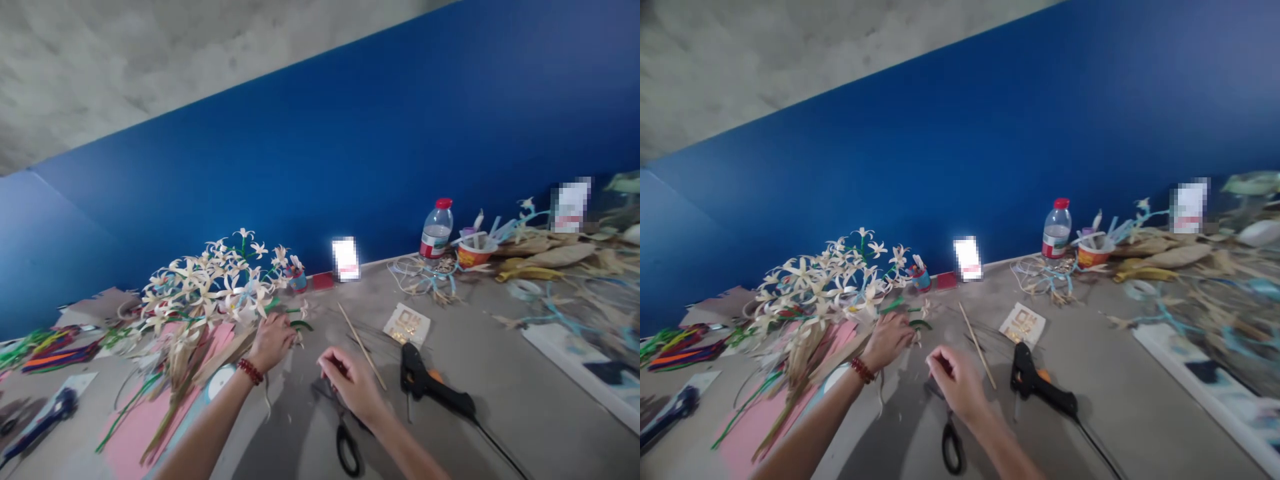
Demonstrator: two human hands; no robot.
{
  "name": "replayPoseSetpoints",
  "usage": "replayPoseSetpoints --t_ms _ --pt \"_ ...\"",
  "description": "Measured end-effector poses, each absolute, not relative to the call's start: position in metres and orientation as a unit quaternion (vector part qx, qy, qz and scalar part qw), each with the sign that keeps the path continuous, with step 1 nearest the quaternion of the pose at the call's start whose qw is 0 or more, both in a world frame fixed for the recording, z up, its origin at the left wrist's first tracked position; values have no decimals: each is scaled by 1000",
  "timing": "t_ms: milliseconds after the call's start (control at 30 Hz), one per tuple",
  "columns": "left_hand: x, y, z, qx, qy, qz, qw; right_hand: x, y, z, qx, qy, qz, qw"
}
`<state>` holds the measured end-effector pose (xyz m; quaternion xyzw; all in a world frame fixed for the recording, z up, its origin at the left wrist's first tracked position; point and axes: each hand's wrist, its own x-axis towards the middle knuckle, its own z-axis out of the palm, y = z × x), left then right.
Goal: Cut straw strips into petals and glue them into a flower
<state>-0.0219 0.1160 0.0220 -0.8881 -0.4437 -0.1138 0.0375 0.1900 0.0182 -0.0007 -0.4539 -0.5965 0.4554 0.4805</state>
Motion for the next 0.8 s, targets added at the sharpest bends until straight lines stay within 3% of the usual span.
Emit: replayPoseSetpoints --t_ms 233,400,800 --pt "-52 98 21 -862 -469 -192 16 192 22 -4 -471 -566 467 489" --pt "-71 72 13 -843 -461 -269 -66 189 22 -5 -477 -553 494 472" --pt "-41 105 34 -849 -447 -263 -98 191 26 -13 -507 -596 427 454"
